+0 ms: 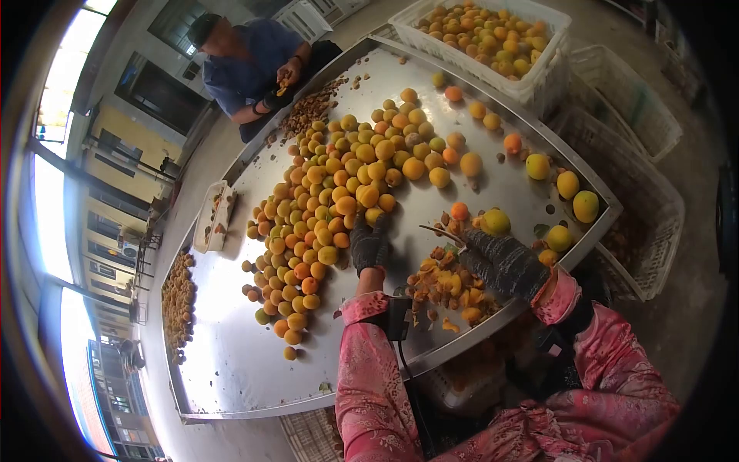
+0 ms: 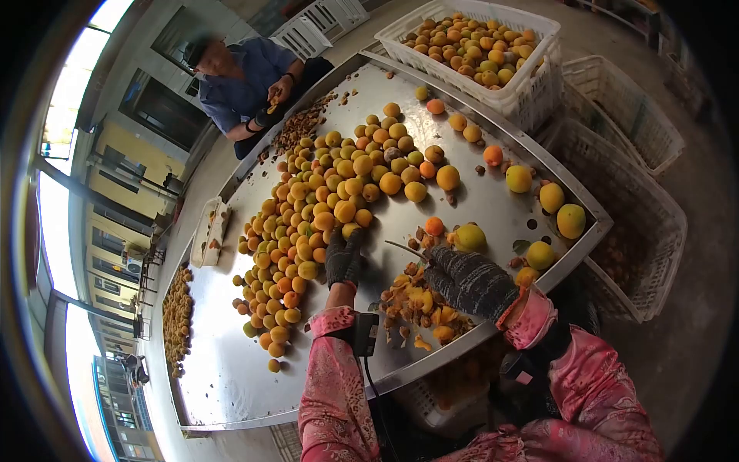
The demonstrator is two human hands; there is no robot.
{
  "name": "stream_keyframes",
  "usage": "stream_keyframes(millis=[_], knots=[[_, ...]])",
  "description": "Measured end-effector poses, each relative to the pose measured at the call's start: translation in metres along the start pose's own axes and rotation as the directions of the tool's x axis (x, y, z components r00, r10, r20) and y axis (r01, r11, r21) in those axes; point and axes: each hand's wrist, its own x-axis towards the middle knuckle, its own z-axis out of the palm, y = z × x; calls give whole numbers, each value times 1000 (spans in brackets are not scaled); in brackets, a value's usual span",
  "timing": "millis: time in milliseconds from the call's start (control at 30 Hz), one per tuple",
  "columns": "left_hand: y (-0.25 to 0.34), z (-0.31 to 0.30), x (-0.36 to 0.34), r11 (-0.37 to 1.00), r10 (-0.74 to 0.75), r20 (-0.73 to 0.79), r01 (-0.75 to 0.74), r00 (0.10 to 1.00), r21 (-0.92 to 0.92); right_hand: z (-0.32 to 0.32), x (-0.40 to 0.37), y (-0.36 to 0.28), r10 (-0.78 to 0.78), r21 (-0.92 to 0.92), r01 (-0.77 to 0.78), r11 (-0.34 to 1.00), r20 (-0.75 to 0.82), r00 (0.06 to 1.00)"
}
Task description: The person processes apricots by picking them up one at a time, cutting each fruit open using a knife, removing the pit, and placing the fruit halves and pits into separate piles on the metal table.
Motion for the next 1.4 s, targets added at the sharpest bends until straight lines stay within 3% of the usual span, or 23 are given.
stream_keyframes(millis=[133,200,233,267,300,333,367,400,433,467,533,567,600,633,700,733,767,800,900,1100,1167,1333,1400], knots=[[7,11,5,992,117,-38,-119,992,-40,7,-1,9,-141,-62,133,989,-136,981],[27,-1,-4,972,-75,193,115,978,-204,12,-1,13,-230,-136,209,968,-157,960],[38,-8,-11,973,-74,195,114,978,-203,20,0,18,-307,-211,256,943,-266,914],[47,-16,-20,779,-169,342,338,924,-528,24,-1,20,-386,-289,291,912,-363,848],[50,-20,-29,438,-190,504,532,843,-725,20,-2,12,-385,-287,291,912,-363,849],[44,-20,-35,381,30,429,386,903,-840,13,-2,-1,-339,-215,278,936,-342,876],[39,-20,-46,382,27,428,386,903,-840,9,-2,-9,-294,-143,261,955,-317,902],[55,-32,-60,579,74,386,275,920,-768,9,-2,-9,-294,-140,263,955,-314,902],[71,-43,-72,741,129,353,147,927,-655,10,-4,-7,-425,-329,332,884,-272,863],[84,-51,-81,742,124,351,148,928,-654,11,-5,-7,-542,-501,388,774,-205,815],[102,-62,-94,83,-37,492,494,870,-866,20,-7,-5,-569,-508,417,754,-188,800],[96,-63,-99,82,-42,492,494,870,-866,24,-8,-5,-595,-516,442,733,-173,785],[86,-64,-105,479,19,355,303,935,-824,27,-8,-8,-596,-513,446,734,-170,785],[76,-64,-111,780,134,245,50,960,-624,28,-8,-14,-558,-388,465,796,-173,812],[64,-63,-119,751,52,222,108,974,-651,28,-10,-25,-520,-255,473,843,-161,839],[61,-64,-123,291,-47,386,382,921,-877,27,-12,-32,-576,-350,505,789,-140,805],[59,-64,-126,-266,-38,558,530,829,-805,28,-13,-36,-629,-439,530,726,-113,769],[64,-62,-127,-103,-209,553,544,807,-833,33,-14,-37,-629,-438,532,725,-107,770],[66,-66,-131,35,-229,512,533,828,-846,47,-19,-41,-658,-490,534,689,-114,744],[71,-70,-134,-41,-306,545,561,781,-827,55,-23,-47,-620,-518,503,692,-69,781],[68,-67,-135,-41,-316,539,556,781,-830,56,-22,-48,-559,-351,500,792,-87,825],[75,-72,-138,-52,-274,543,551,794,-833,55,-24,-54,-458,-249,436,865,-38,888],[84,-66,-140,104,-321,387,438,864,-893,58,-25,-51,-412,-206,400,893,-17,911]])
